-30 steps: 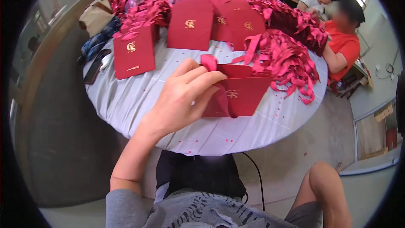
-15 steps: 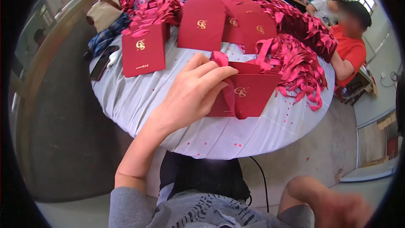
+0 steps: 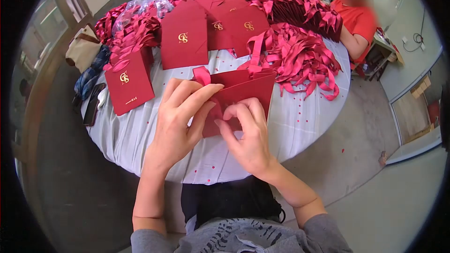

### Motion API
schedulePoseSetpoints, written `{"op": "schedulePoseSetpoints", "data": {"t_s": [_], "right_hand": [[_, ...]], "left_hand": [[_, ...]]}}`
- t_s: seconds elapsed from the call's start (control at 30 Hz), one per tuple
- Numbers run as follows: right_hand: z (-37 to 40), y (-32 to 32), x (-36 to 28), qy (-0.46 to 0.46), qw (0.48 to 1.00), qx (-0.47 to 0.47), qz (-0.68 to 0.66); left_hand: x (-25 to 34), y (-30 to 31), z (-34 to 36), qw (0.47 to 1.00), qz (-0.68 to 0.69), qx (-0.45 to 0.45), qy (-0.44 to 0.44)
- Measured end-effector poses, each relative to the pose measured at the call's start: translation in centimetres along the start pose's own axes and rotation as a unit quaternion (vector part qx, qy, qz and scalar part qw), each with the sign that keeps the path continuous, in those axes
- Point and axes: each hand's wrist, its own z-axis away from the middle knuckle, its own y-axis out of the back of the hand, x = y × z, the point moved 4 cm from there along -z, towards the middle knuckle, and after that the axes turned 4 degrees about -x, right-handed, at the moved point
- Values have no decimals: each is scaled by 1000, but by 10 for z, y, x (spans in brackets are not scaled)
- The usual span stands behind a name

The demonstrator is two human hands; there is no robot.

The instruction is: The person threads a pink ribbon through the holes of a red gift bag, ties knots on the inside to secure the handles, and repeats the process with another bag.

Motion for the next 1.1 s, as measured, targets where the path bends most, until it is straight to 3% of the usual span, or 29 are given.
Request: {"op": "schedulePoseSetpoints", "data": {"t_s": [0.07,0.13,0.17,0.23,0.37,0.5,0.6,0.73,0.83,0.9,1.1], "right_hand": [[2,2,0,3,1000,11,-6],[7,2,6,-71,983,-46,-161],[9,8,4,-73,984,-44,-157],[15,11,8,-224,909,-106,-334],[24,29,12,-242,900,-197,-304],[30,53,7,-165,944,-169,-232],[37,71,20,-201,937,-222,-179],[37,90,28,-188,963,-124,-147],[31,101,26,-223,950,0,-220],[24,104,24,-205,953,17,-222],[14,108,16,-100,953,114,-263]], "left_hand": [[0,-1,-2,1000,4,0,-1],[-2,-3,-1,1000,-16,18,-3],[-1,-2,-2,1000,-21,18,-3],[2,-3,-3,1000,-19,18,-7],[3,-4,-6,999,-29,14,-20],[2,2,-8,998,-26,61,-2],[-3,7,-6,994,-79,72,8],[3,6,-12,990,-128,51,17],[10,4,-16,979,-197,33,34],[10,5,-22,976,-216,31,18],[8,-5,-45,991,-135,-21,-10]]}}
